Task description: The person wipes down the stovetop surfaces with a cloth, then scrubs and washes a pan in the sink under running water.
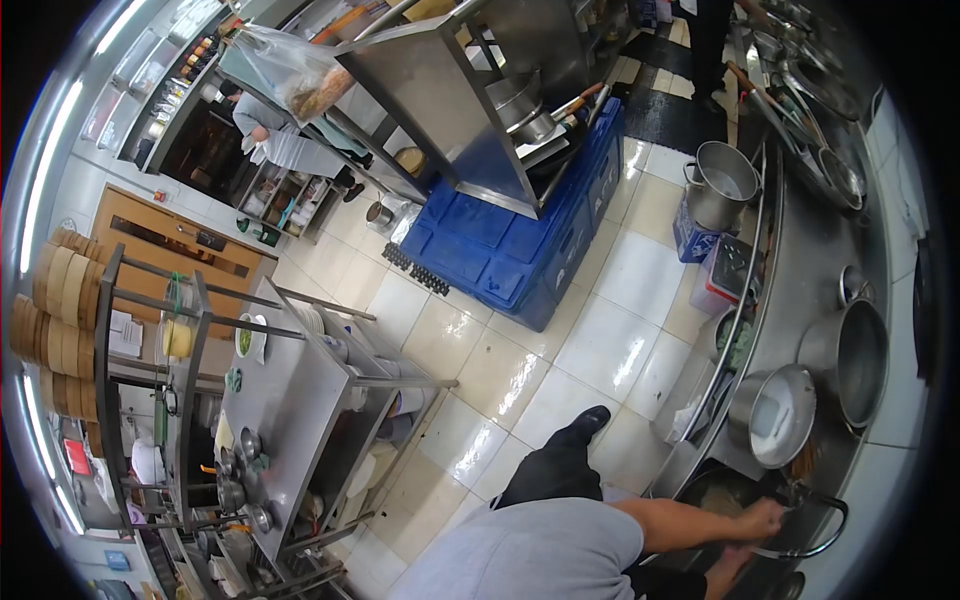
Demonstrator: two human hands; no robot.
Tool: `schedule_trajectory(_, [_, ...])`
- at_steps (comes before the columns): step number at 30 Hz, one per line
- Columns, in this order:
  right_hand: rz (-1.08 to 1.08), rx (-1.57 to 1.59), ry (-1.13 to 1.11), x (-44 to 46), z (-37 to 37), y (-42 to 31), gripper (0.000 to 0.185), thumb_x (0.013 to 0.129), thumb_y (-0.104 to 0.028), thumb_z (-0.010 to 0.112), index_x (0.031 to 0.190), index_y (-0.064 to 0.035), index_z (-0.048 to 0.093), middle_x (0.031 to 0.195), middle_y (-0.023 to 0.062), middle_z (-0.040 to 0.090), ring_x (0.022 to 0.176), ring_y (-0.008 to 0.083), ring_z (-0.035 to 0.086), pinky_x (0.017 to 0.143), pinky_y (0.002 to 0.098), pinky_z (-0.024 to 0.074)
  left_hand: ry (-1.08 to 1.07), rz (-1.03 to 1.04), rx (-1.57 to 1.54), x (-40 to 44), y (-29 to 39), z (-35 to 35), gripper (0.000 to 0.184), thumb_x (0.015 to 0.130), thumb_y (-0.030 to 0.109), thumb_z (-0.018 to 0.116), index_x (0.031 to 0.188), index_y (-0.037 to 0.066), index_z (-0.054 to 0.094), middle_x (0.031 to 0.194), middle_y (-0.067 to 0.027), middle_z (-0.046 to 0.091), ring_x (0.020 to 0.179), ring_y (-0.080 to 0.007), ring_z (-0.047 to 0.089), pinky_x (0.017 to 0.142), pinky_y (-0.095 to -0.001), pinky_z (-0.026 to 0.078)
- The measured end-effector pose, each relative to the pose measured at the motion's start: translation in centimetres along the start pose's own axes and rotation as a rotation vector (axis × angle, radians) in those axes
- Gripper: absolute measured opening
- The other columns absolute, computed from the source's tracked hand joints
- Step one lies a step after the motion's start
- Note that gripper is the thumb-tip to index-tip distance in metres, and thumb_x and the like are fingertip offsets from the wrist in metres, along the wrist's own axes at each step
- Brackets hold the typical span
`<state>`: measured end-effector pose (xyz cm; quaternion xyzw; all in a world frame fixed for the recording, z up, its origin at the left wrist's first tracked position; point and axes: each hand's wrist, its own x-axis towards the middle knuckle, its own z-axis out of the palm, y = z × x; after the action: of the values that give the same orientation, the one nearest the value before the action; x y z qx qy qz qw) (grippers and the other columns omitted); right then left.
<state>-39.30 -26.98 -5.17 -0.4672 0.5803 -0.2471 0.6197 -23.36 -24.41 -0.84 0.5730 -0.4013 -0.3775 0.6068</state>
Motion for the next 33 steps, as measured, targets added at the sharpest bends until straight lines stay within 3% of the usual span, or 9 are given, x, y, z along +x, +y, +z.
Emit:
schedule_trajectory(9, [0.019, -0.718, -0.209, 0.7, -0.3, -1.5, 0.059, 0.099, -0.046, 0.057, 0.129, 0.0052, 0.054, 0.121, 0.0137, 0.06, 0.114, 0.0212, 0.055, 0.1, 0.0365, 0.0428, -0.499, 0.124, 0.147, 0.9, -4.2, -7.9, 0.031, 0.084, 0.031, 0.067, 0.084, 0.001, 0.057, 0.079, -0.019, 0.061, 0.079, -0.0353, 0.061, 0.072, -0.0453, 0.048])
schedule_trajectory(10, [0.03, -0.733, -0.244, 0.6, -0.4, -1.6, 0.059, 0.099, -0.046, 0.057, 0.129, 0.0051, 0.054, 0.121, 0.0137, 0.06, 0.114, 0.0212, 0.055, 0.1, 0.0365, 0.0428, -0.32, 0.075, -0.044, 1.1, -4.0, -8.1, 0.031, 0.084, 0.031, 0.066, 0.086, 0.001, 0.058, 0.081, -0.0198, 0.061, 0.077, -0.0373, 0.06, 0.071, -0.0464, 0.047])
schedule_trajectory(13, [0.026, -0.251, -0.304, 0.4, 0.8, -1.3, 0.058, 0.099, -0.046, 0.056, 0.131, 0.0014, 0.054, 0.12, 0.0125, 0.061, 0.11, 0.0207, 0.058, 0.097, 0.0339, 0.0451, 0.23, -0.081, -0.164, 0.5, -4.7, -5.5, 0.028, 0.084, 0.025, 0.065, 0.074, 0.001, 0.056, 0.068, -0.0198, 0.057, 0.062, -0.0344, 0.057, 0.059, -0.0452, 0.045])
schedule_trajectory(20, [0.301, 0.361, -0.051, 1.5, 3.9, -4.5, 0.057, 0.096, -0.055, 0.053, 0.123, -0.0046, 0.056, 0.111, 0.0088, 0.066, 0.102, 0.0243, 0.064, 0.092, 0.0388, 0.0493, -0.038, -0.198, 0.171, -2.5, -3.6, -6.5, 0.036, 0.089, 0.037, 0.062, 0.077, 0.003, 0.068, 0.085, -0.0219, 0.068, 0.089, -0.0414, 0.065, 0.08, -0.0515, 0.05])
schedule_trajectory(25, [0.0, 0.29, -0.277, 0.0, 0.9, -2.8, 0.041, 0.098, -0.039, 0.058, 0.123, -0.0063, 0.056, 0.114, 0.0097, 0.062, 0.108, 0.0233, 0.061, 0.092, 0.0373, 0.0489, -0.409, 0.027, 0.309, -2.9, -4.6, -10.3, 0.034, 0.083, 0.032, 0.064, 0.104, 0.006, 0.069, 0.114, -0.0209, 0.067, 0.106, -0.0403, 0.062, 0.091, -0.0502, 0.049])
schedule_trajectory(27, [-0.01, 0.268, -0.251, 0.1, 1.6, -2.8, 0.047, 0.098, -0.037, 0.059, 0.132, -0.0055, 0.053, 0.123, 0.0109, 0.059, 0.118, 0.0238, 0.055, 0.098, 0.0378, 0.0461, -0.177, 0.116, -0.218, -4.0, -5.0, -5.6, 0.033, 0.084, 0.022, 0.058, 0.11, 0.003, 0.063, 0.116, -0.024, 0.064, 0.112, -0.0424, 0.059, 0.096, -0.0489, 0.045])
schedule_trajectory(29, [0.036, 0.253, -0.138, 0.1, 1.1, -3.1, 0.05, 0.098, -0.038, 0.059, 0.134, -0.0041, 0.052, 0.126, 0.0109, 0.057, 0.121, 0.0227, 0.053, 0.101, 0.0366, 0.043, -0.597, -0.09, -0.011, -3.6, -2.9, -7.8, 0.029, 0.09, 0.023, 0.052, 0.106, 0.001, 0.062, 0.112, -0.0248, 0.064, 0.108, -0.0426, 0.059, 0.09, -0.05, 0.046])
schedule_trajectory(31, [-0.67, -0.155, -0.158, 0.1, -0.3, -3.4, 0.073, 0.094, -0.048, 0.063, 0.145, 0.0007, 0.042, 0.119, 0.0106, 0.066, 0.103, 0.0318, 0.066, 0.081, 0.038, 0.0562, -0.475, -0.075, 0.077, -3.0, -7.2, -6.6, 0.028, 0.093, 0.025, 0.05, 0.101, 0.0, 0.061, 0.107, -0.0251, 0.064, 0.103, -0.0431, 0.059, 0.087, -0.0506, 0.045])
schedule_trajectory(33, [-0.536, -0.101, -0.137, -0.3, -0.1, -3.4, 0.071, 0.094, -0.049, 0.061, 0.143, -0.0001, 0.043, 0.122, 0.0112, 0.064, 0.106, 0.0311, 0.064, 0.086, 0.0389, 0.0537, -0.355, -0.062, 0.164, -2.4, -8.3, -5.0, 0.03, 0.095, 0.027, 0.049, 0.096, 0.0, 0.06, 0.102, -0.0254, 0.064, 0.097, -0.0436, 0.059, 0.083, -0.0512, 0.045])
